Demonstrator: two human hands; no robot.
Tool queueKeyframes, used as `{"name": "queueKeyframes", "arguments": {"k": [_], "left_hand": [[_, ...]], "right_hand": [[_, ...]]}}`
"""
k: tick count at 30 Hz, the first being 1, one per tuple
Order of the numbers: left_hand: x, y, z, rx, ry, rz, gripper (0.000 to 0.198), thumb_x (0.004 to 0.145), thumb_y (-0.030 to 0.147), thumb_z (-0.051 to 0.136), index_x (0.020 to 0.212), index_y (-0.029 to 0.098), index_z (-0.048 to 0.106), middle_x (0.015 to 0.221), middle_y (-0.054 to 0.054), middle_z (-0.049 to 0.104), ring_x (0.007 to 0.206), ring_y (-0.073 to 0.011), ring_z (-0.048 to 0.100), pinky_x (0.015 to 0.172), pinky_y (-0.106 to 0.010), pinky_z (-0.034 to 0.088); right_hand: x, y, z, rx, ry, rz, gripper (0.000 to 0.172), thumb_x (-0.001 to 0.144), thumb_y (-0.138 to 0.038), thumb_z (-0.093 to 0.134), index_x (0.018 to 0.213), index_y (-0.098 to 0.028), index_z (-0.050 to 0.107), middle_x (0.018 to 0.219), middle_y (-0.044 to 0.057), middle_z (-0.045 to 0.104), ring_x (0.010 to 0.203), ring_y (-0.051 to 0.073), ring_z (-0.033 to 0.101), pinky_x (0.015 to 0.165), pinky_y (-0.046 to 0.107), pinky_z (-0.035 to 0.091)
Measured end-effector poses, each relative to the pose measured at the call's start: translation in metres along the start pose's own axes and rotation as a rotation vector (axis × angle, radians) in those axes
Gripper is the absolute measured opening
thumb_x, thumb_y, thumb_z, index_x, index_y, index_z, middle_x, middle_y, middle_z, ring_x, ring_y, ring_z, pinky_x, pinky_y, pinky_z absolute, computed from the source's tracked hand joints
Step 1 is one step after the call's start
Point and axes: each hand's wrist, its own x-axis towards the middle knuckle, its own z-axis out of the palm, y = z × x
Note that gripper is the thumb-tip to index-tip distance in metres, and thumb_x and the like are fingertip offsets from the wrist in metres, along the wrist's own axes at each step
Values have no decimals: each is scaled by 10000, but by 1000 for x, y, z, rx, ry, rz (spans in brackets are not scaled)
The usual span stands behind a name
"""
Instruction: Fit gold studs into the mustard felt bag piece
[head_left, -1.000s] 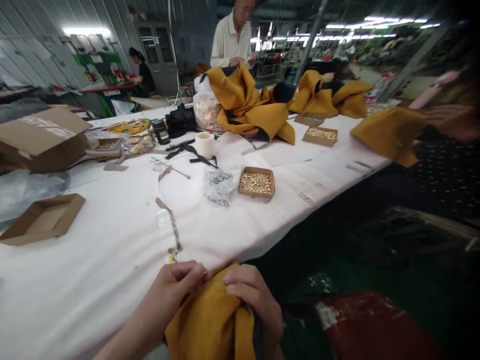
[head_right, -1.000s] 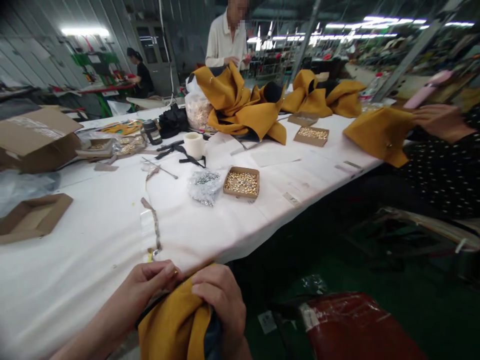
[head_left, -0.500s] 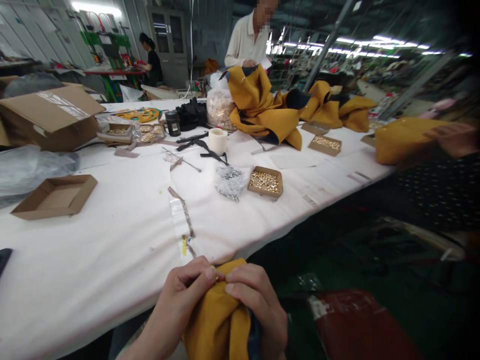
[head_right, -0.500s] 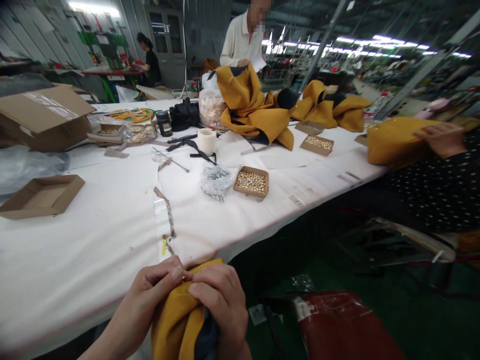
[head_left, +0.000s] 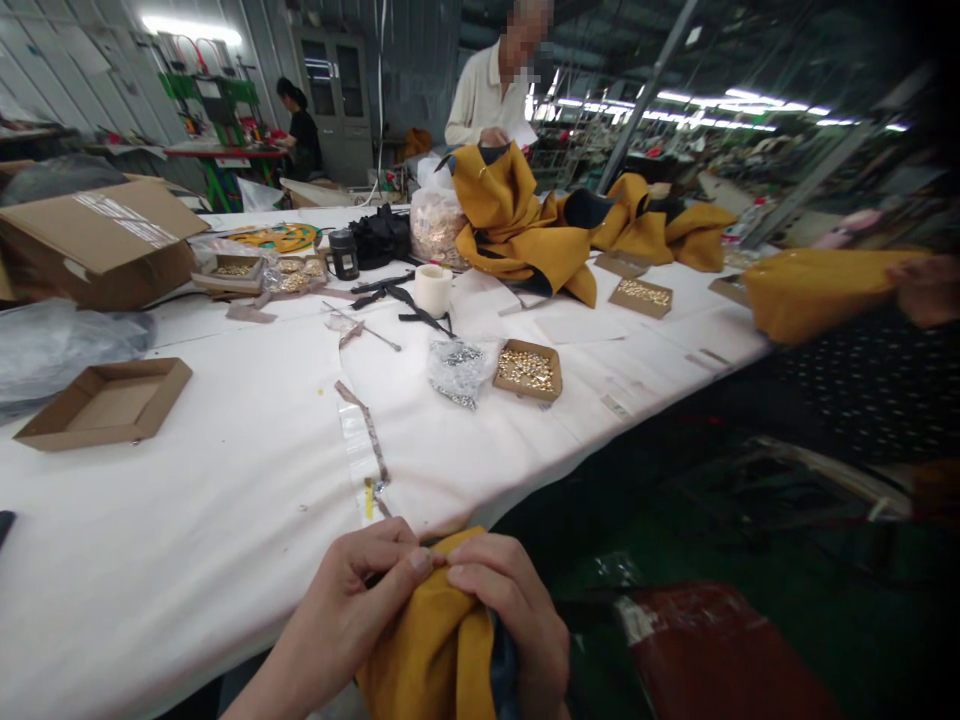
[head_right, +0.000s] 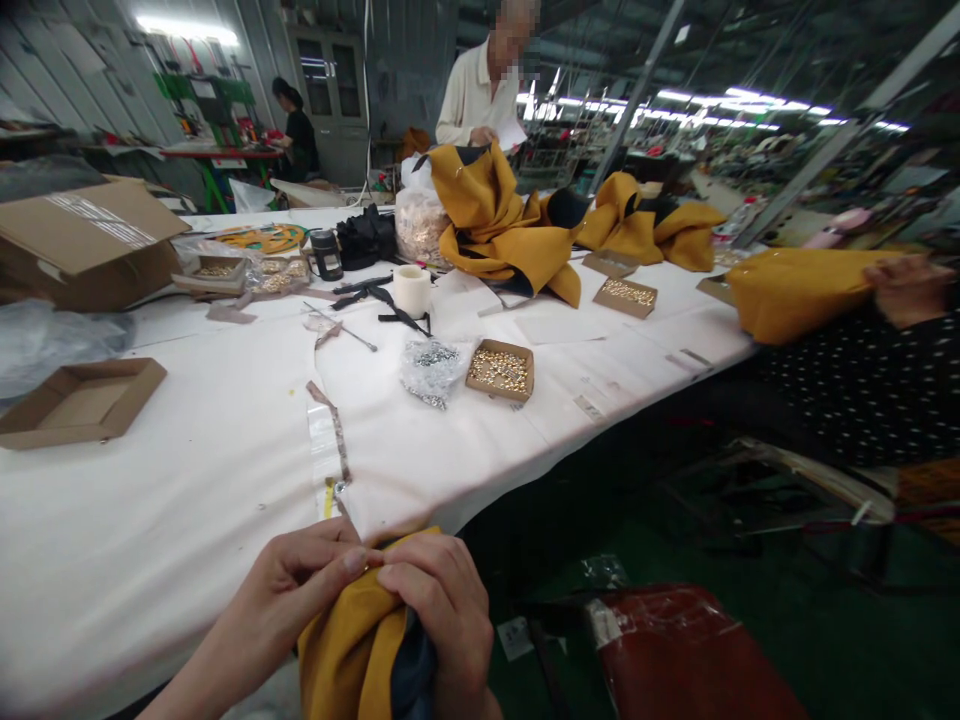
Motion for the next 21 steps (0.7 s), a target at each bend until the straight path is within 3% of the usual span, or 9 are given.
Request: {"name": "queueKeyframes", "arguments": {"k": [4, 7, 9, 12, 14, 16, 18, 21], "left_hand": [[-9, 9, -10, 153, -102, 107, 567, 1201, 581, 564, 897, 212, 870, 961, -74, 701, 895, -197, 633, 802, -317, 470], [-20, 15, -15, 303, -34, 247, 447, 1217, 509, 523, 1171, 281, 905, 1245, -101, 786, 1153, -255, 726, 1028, -332, 588], [-25, 25, -15, 396, -2, 356, 432, 1217, 486, 500, 1244, 305, 891, 1343, -103, 791, 1240, -279, 730, 1087, -348, 611], [-25, 43, -9, 496, -61, 455, 540, 1231, 480, 392, 1091, 274, 870, 1106, -109, 808, 987, -264, 740, 923, -368, 624], [-24, 50, -3, 540, -76, 457, 579, 1238, 476, 343, 1024, 265, 838, 1009, -101, 788, 871, -252, 708, 856, -381, 597], [-24, 51, 0, 544, -82, 412, 559, 1235, 485, 353, 1029, 269, 825, 1108, -106, 798, 928, -256, 725, 876, -380, 591], [-23, 45, 1, 479, -79, 341, 510, 1224, 518, 391, 1133, 281, 833, 1277, -109, 783, 1086, -274, 742, 977, -379, 593], [-22, 33, -5, 289, -95, 246, 552, 1212, 609, 379, 1392, 309, 805, 1326, -105, 751, 1206, -303, 722, 1064, -412, 583]], "right_hand": [[1, 5, -3, 9, -9, -85, 141, 1192, -207, 590, 1199, -226, 729, 1187, 88, 841, 1096, 208, 827, 938, 347, 701], [4, 5, -7, 7, -15, -130, 151, 1197, -213, 571, 1183, -208, 721, 1255, 117, 858, 1144, 231, 826, 941, 376, 706], [5, 3, -8, 41, -14, -144, 168, 1196, -226, 560, 1190, -201, 726, 1232, 126, 865, 1128, 249, 823, 904, 398, 711], [4, 1, -9, 86, -41, -86, 153, 1165, -179, 589, 1210, -215, 731, 1189, 105, 871, 1091, 254, 827, 887, 413, 714], [3, 0, -9, 102, -85, -20, 196, 1125, -108, 621, 1217, -235, 738, 1193, 81, 871, 1089, 243, 829, 907, 406, 713], [3, 1, -10, 125, -111, 25, 239, 1102, -67, 631, 1196, -251, 752, 1193, 61, 869, 1088, 227, 830, 932, 386, 708], [7, 2, -13, 169, -107, 57, 241, 1102, -78, 629, 1178, -258, 769, 1200, 57, 868, 1103, 222, 833, 958, 368, 702], [24, 11, -20, 248, -100, 183, 170, 1079, -167, 655, 1113, -234, 807, 1181, 73, 879, 1093, 248, 852, 967, 351, 713]]}}
